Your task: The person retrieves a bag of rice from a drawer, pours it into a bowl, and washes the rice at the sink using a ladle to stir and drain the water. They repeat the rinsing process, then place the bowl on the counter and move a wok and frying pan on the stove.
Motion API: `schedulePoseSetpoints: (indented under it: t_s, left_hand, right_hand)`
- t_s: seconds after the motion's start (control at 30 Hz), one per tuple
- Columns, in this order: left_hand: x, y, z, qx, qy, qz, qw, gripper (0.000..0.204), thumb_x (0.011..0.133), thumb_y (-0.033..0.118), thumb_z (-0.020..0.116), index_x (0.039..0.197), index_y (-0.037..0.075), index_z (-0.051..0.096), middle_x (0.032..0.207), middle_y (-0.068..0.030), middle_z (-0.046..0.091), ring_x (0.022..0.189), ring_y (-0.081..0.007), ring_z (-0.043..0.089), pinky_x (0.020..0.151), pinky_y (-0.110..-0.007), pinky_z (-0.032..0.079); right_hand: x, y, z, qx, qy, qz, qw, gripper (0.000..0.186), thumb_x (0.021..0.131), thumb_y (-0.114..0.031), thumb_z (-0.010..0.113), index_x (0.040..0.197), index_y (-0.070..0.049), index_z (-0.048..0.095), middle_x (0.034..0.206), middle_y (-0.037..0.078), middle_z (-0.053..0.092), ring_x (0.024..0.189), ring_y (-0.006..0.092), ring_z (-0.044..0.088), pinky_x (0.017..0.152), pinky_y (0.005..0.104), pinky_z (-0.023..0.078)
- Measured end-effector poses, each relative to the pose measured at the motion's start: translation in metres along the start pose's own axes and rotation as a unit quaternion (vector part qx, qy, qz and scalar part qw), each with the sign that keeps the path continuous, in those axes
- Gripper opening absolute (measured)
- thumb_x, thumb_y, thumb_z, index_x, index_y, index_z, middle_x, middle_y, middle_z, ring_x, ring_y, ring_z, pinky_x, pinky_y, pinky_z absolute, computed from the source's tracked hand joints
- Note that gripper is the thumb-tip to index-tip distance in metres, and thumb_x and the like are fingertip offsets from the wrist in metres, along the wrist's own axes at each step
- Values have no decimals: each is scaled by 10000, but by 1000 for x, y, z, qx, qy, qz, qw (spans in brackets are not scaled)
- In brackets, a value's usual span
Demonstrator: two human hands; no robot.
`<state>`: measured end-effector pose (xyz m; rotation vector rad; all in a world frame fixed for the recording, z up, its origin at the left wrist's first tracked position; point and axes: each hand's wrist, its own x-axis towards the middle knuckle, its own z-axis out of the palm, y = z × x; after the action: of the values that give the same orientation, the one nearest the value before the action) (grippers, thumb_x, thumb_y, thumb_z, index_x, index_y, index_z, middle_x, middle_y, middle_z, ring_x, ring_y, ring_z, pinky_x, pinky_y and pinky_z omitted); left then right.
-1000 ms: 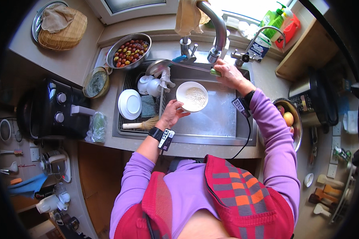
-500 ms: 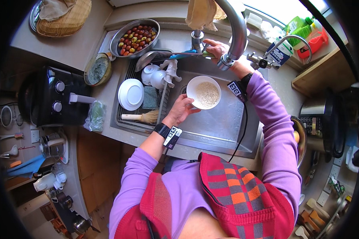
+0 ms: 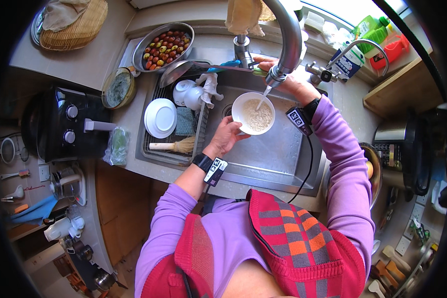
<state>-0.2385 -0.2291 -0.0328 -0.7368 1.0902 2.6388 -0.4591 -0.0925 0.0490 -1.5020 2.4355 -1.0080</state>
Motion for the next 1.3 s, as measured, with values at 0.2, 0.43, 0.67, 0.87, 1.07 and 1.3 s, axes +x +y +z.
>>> schedulePoseSetpoints:
  t_s: [0.2, 0.43, 0.67, 0.87, 1.07, 1.3]
  left_hand:
    - [0, 0, 2, -9, -1, 4, 1000, 483, 796, 42, 540, 1214, 16, 298, 1173, -180, 431, 1044, -307, 525, 853, -498, 487]
    - [5, -1, 0, -7, 9, 5, 1000, 482, 798, 30, 531, 1216, 8, 293, 1172, -182, 433, 1047, -311, 529, 865, -501, 485]
    - [6, -4, -2, -20, -2, -2, 1000, 502, 797, 39, 544, 1226, 10, 286, 1179, -184, 433, 1060, -310, 527, 863, -500, 489]
    - [6, -4, -2, -19, -7, -8, 1000, 516, 794, 49, 548, 1246, 35, 299, 1169, -168, 453, 1059, -299, 530, 859, -492, 492]
    - [8, -4, -3, -11, -21, -8, 1000, 488, 801, 62, 533, 1251, 57, 345, 1167, -146, 475, 1054, -281, 537, 855, -480, 493]
    - [9, -5, -3, -11, -17, -11, 1000, 466, 806, 69, 524, 1243, 56, 363, 1175, -140, 478, 1062, -282, 537, 858, -475, 492]
  right_hand:
    - [-4, -9, -7, 28, -19, 17, 999, 90, 741, -37, 549, 822, -30, 586, 1190, 169, 553, 793, 243, 619, 676, 314, 480]
    - [-5, -29, -20, -125, 66, -101, 985, 75, 691, -40, 598, 759, -35, 569, 1015, 102, 557, 827, 279, 553, 705, 374, 446]
    - [-6, -23, -18, 15, -50, 16, 999, 147, 659, -17, 621, 798, -36, 578, 780, 100, 508, 726, 258, 531, 640, 359, 426]
    - [-3, -17, -13, 35, -79, 48, 995, 149, 675, -4, 609, 819, -19, 574, 773, 101, 526, 704, 260, 550, 631, 349, 442]
    - [-1, -14, -11, 39, -88, 34, 995, 196, 660, -44, 618, 850, -21, 578, 785, 121, 560, 748, 286, 582, 665, 366, 462]
    - [2, -7, -6, 9, -77, 35, 996, 220, 653, -54, 614, 866, -10, 580, 803, 137, 570, 776, 303, 588, 691, 377, 464]
